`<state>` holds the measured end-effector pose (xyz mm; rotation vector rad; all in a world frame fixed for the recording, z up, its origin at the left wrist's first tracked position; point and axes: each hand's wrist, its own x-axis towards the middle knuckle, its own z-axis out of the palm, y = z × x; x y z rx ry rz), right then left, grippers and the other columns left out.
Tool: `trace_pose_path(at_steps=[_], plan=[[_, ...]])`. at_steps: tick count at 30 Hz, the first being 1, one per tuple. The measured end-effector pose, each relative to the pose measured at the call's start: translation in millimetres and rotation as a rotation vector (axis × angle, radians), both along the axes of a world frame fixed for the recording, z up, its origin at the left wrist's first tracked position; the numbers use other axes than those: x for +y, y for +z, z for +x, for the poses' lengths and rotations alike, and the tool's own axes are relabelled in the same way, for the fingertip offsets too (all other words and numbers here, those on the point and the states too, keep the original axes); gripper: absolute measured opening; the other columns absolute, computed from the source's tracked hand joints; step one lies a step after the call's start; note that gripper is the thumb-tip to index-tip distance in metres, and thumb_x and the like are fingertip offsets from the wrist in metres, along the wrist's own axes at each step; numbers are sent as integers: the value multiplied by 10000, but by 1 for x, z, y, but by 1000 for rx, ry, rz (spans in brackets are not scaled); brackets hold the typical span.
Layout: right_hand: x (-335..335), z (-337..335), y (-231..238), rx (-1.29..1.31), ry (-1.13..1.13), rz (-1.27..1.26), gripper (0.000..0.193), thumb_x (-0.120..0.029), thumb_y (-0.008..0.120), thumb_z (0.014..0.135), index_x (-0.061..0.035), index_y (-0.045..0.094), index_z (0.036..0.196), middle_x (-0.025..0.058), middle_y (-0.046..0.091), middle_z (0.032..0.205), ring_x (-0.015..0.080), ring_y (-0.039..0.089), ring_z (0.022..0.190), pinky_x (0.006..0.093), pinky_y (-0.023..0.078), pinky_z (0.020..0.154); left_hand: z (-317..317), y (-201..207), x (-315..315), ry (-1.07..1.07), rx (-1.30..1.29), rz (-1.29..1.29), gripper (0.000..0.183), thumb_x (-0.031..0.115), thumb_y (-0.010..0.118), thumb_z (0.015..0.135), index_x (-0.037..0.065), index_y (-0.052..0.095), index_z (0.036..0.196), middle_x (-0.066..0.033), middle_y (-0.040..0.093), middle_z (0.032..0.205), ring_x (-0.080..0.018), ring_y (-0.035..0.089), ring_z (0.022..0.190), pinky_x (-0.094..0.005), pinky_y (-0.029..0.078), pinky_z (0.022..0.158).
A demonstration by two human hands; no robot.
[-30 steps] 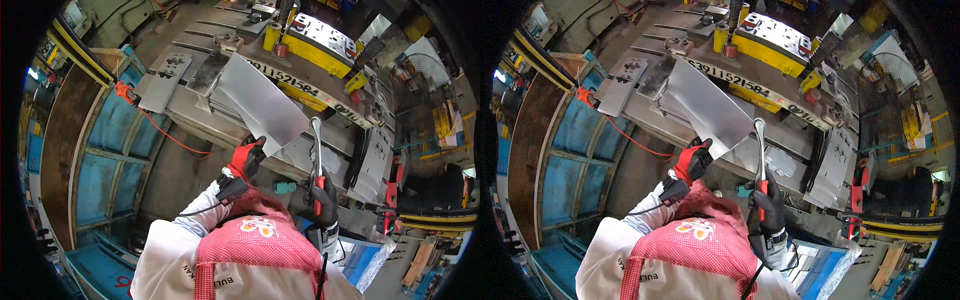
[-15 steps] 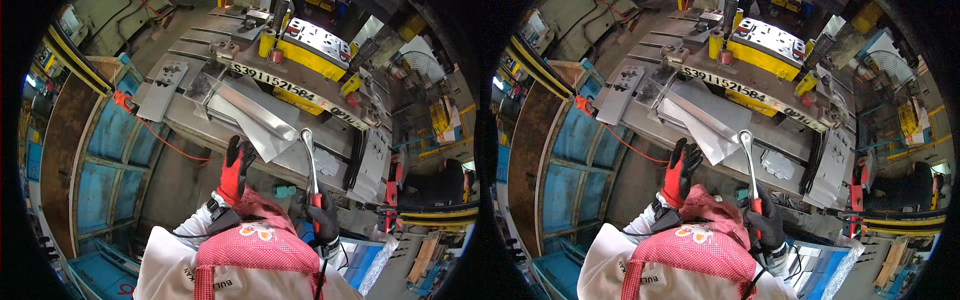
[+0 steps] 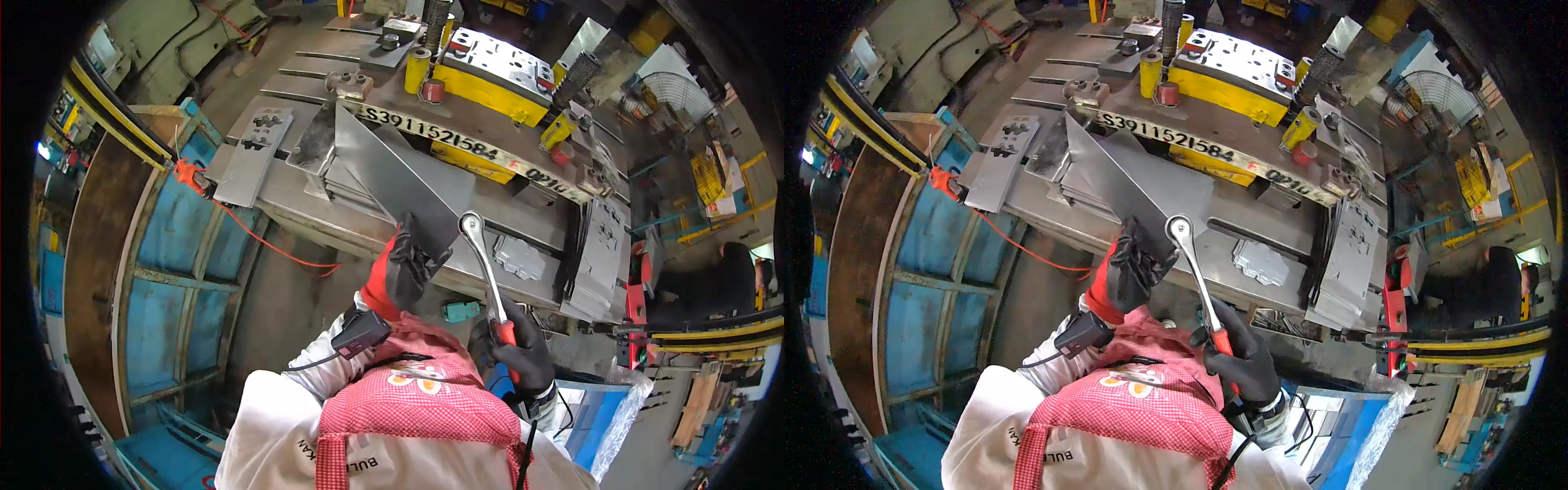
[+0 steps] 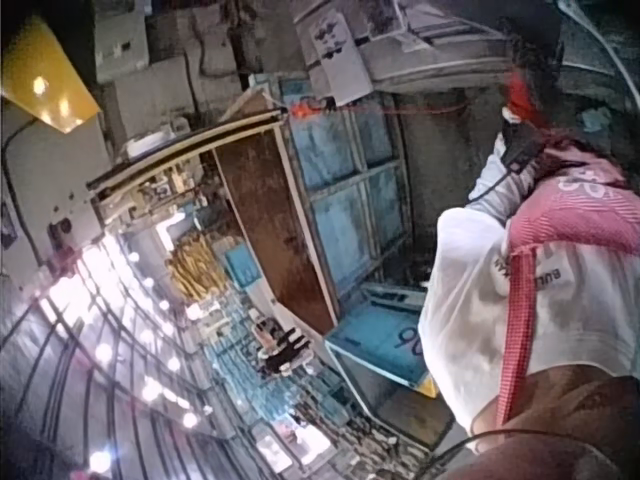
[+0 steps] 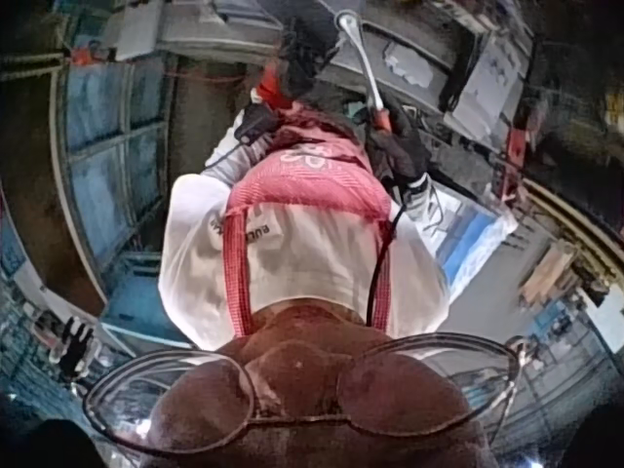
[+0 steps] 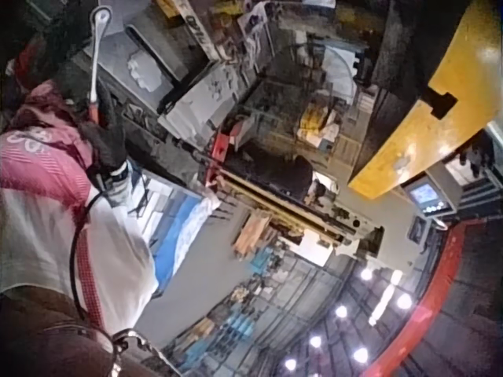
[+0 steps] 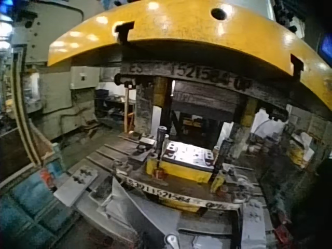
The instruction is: Operating a large industrial hydraulic press to stamp metal sheets.
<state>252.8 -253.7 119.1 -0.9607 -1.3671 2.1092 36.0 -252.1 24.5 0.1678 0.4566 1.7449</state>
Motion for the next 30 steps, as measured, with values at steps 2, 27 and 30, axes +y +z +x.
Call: trace_pose_path(at_steps=[2,27,30], plan=[[1,1,0,-7,-4,17,692,-10,554,697,-36,329,1351,103,578,969,97,524,739,239,445,617,-11,-14,-7,-49,171,-61,335,406,446,911,252,471,1208,76,519,1181,-123,509,1078,-381,463,870],[11,42,-67,112,-261,-97,623,-86,547,770,-58,316,1347,73,568,982,115,503,639,254,433,561,-55,-53,-35,-3,984,-140,291,130,544,875,30,505,1146,-79,615,952,-197,632,771,-324,530,580],[4,45,-69,129,-319,-67,608,-67,523,782,-65,312,1353,77,571,995,117,509,647,259,438,579,-46,-13,-19,-64,952,-182,262,119,577,855,10,549,1091,-79,625,936,-171,620,783,-308,510,630]])
